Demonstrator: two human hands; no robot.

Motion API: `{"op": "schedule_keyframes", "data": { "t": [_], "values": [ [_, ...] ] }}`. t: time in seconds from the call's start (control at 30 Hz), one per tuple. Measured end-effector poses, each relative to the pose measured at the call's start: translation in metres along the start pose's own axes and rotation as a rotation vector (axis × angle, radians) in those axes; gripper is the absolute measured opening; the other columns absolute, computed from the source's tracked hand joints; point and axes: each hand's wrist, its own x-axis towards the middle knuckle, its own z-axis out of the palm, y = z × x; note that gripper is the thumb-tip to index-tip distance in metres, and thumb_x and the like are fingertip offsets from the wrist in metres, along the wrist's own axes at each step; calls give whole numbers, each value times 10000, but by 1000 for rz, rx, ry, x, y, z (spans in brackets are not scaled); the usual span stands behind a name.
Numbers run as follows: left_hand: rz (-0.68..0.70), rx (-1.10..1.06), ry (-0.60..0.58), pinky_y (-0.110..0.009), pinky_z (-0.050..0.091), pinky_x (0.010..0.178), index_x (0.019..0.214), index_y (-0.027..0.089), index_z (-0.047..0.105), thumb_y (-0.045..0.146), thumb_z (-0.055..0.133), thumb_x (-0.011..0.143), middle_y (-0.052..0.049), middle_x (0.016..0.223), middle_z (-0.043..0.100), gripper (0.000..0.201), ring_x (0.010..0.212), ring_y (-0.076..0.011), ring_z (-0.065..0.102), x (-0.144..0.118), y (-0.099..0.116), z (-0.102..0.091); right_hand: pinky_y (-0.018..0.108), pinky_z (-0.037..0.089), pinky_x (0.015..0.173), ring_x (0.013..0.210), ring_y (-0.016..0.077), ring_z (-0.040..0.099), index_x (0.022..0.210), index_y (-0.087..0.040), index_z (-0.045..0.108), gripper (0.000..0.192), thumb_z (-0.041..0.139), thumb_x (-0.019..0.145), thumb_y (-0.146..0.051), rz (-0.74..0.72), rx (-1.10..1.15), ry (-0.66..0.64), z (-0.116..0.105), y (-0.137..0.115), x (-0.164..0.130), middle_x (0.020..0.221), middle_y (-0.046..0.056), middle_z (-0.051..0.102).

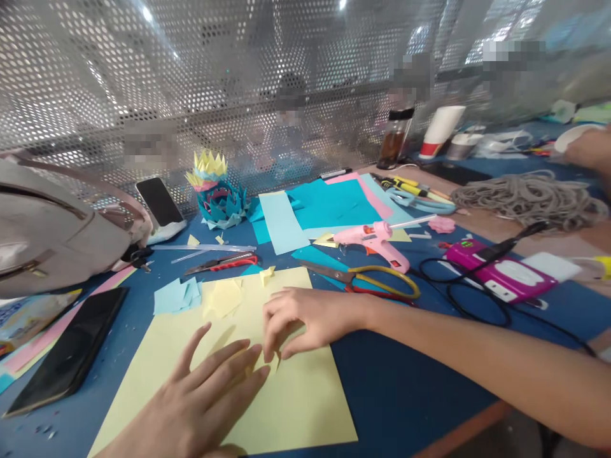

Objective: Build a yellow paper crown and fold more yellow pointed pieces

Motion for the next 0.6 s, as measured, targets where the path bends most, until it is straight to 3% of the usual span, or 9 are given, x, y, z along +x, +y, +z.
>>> {"op": "schedule_keyframes", "data": {
  "t": [0.13,0.23,0.4,0.6],
  "values": [
    [70,21,-74,-504,-65,1272,1349,161,620,647,264,1017,-63,1350,659,689,1304,-226,548,11,-2,-17,292,414,896,903,156,583,922,-196,738,262,617,993,-418,21,-2,30,4,3,2,877,27,633],
    [95,61,-86,-523,-73,1267,1312,153,645,564,277,1051,-65,1282,697,610,1295,-235,562,16,-2,-24,289,402,895,893,151,575,895,-188,725,278,611,997,-420,44,-8,38,6,0,4,866,22,624],
    [45,36,-55,-508,26,1283,1365,216,602,578,349,1035,-46,1280,686,551,1326,-219,540,12,1,-18,307,387,875,898,165,557,905,-196,708,245,618,994,-406,98,-54,41,7,-5,4,878,22,616],
    [46,78,-43,-556,-34,1264,1304,198,647,536,308,1053,-66,1215,701,540,1270,-237,579,16,3,-19,302,382,856,874,162,545,855,-195,697,264,604,1003,-392,105,-64,35,5,-3,5,857,12,605]
  ]
}}
